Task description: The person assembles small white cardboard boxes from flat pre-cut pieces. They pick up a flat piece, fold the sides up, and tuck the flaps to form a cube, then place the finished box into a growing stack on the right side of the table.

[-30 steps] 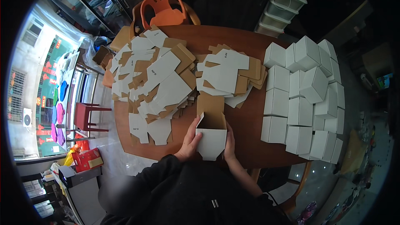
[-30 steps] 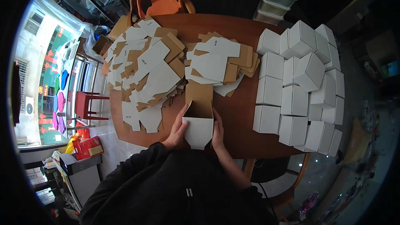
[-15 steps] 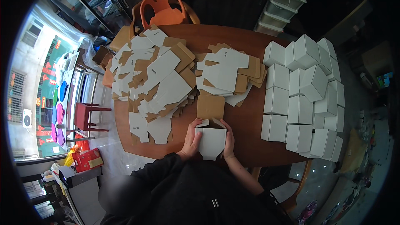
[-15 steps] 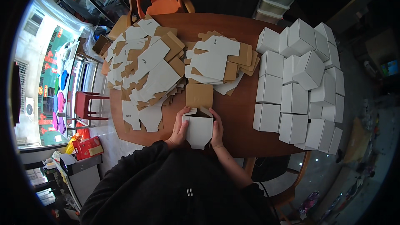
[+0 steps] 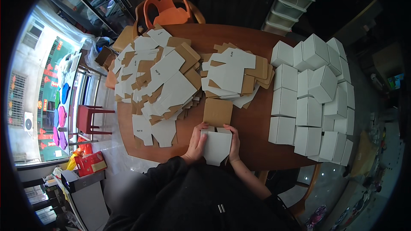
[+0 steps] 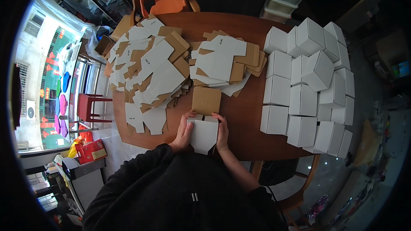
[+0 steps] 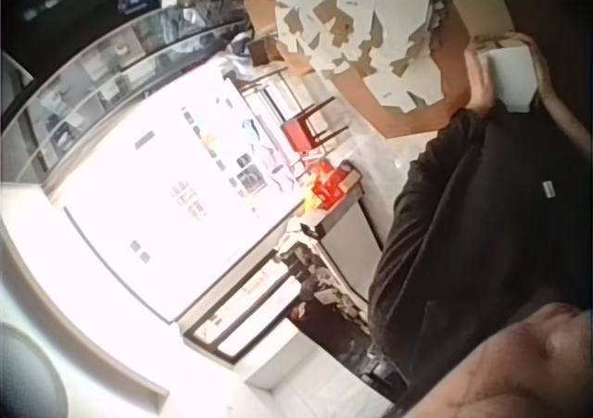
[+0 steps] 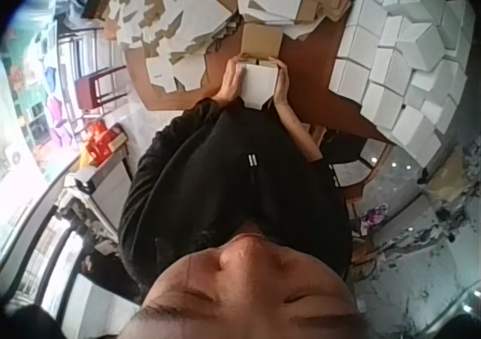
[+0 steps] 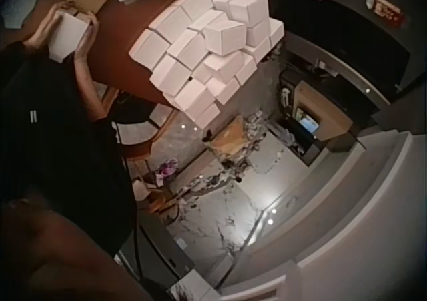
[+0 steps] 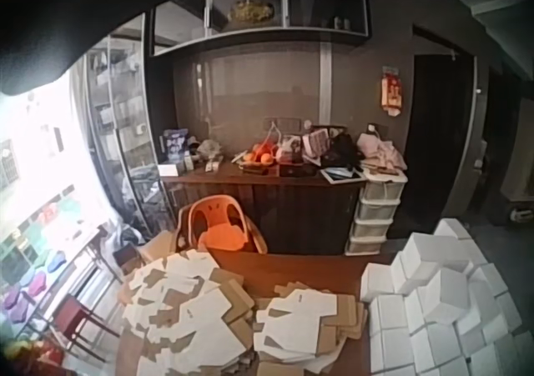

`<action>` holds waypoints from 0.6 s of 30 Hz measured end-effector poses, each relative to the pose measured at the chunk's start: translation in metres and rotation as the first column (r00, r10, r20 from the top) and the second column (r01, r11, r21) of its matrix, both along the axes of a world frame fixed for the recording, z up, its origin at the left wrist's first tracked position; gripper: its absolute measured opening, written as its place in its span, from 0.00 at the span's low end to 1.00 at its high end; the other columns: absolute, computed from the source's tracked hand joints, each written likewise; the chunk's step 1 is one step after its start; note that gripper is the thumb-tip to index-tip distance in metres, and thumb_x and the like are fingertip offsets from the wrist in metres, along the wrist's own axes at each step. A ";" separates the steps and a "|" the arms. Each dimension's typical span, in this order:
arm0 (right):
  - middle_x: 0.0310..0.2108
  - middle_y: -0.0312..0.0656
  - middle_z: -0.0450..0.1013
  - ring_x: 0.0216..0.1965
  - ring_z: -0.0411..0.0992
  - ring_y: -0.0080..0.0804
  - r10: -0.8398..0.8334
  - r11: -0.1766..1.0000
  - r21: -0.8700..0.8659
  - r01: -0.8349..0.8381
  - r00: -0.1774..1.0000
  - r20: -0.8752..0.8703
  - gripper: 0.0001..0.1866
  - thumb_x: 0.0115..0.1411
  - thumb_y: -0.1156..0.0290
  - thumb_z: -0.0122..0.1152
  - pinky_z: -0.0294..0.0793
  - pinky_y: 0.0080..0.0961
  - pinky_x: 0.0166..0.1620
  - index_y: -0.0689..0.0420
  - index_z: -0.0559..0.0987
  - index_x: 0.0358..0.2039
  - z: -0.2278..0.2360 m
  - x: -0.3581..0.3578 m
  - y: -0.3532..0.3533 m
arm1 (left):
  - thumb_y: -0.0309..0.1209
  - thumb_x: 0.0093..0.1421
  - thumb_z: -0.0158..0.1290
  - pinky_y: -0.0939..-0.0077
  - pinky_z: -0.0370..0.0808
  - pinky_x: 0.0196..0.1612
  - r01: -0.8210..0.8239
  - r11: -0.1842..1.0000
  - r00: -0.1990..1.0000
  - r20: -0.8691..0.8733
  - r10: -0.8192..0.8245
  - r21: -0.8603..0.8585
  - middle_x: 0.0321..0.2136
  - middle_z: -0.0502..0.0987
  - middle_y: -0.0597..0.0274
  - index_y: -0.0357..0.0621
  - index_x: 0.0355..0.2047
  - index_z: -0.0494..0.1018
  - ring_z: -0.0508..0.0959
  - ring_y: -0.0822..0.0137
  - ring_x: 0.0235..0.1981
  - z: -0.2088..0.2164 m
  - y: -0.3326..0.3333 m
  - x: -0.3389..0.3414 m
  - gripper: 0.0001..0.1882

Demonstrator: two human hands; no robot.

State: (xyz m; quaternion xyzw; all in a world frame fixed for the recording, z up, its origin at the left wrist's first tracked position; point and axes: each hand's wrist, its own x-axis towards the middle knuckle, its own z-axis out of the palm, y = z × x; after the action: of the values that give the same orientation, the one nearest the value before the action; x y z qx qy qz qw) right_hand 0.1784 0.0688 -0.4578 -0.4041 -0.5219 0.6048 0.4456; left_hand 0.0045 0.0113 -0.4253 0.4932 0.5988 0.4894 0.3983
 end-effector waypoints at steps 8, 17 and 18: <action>0.52 0.48 0.73 0.58 0.68 0.41 -0.002 0.999 0.045 0.000 0.998 0.061 0.27 0.73 0.49 0.31 0.39 0.44 0.71 0.58 0.72 0.50 -0.006 0.002 0.000 | 0.35 0.70 0.40 0.60 0.57 0.65 0.016 1.000 0.999 -0.039 -0.016 0.009 0.56 0.65 0.42 0.38 0.55 0.61 0.63 0.45 0.63 -0.001 0.000 -0.001 0.18; 0.57 0.48 0.71 0.60 0.67 0.40 0.006 0.997 0.072 -0.011 0.997 0.079 0.25 0.73 0.50 0.34 0.37 0.47 0.72 0.57 0.72 0.50 0.001 0.005 0.000 | 0.39 0.70 0.40 0.60 0.54 0.67 -0.018 0.999 0.997 -0.071 0.015 -0.039 0.62 0.59 0.41 0.41 0.56 0.63 0.59 0.46 0.65 0.003 -0.004 -0.003 0.20; 0.57 0.48 0.71 0.60 0.67 0.40 0.010 0.996 0.086 -0.017 0.996 0.091 0.24 0.72 0.51 0.35 0.36 0.47 0.72 0.57 0.72 0.50 0.002 0.005 0.000 | 0.40 0.70 0.41 0.60 0.53 0.67 -0.046 0.997 0.997 -0.066 0.042 -0.062 0.63 0.59 0.41 0.42 0.56 0.63 0.59 0.46 0.65 0.001 -0.005 -0.002 0.20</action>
State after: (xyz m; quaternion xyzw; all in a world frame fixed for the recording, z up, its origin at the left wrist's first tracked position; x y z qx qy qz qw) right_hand 0.1830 0.0693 -0.4561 -0.4079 -0.5699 0.5658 0.4344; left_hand 0.0020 0.0059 -0.4246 0.4827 0.6371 0.4626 0.3834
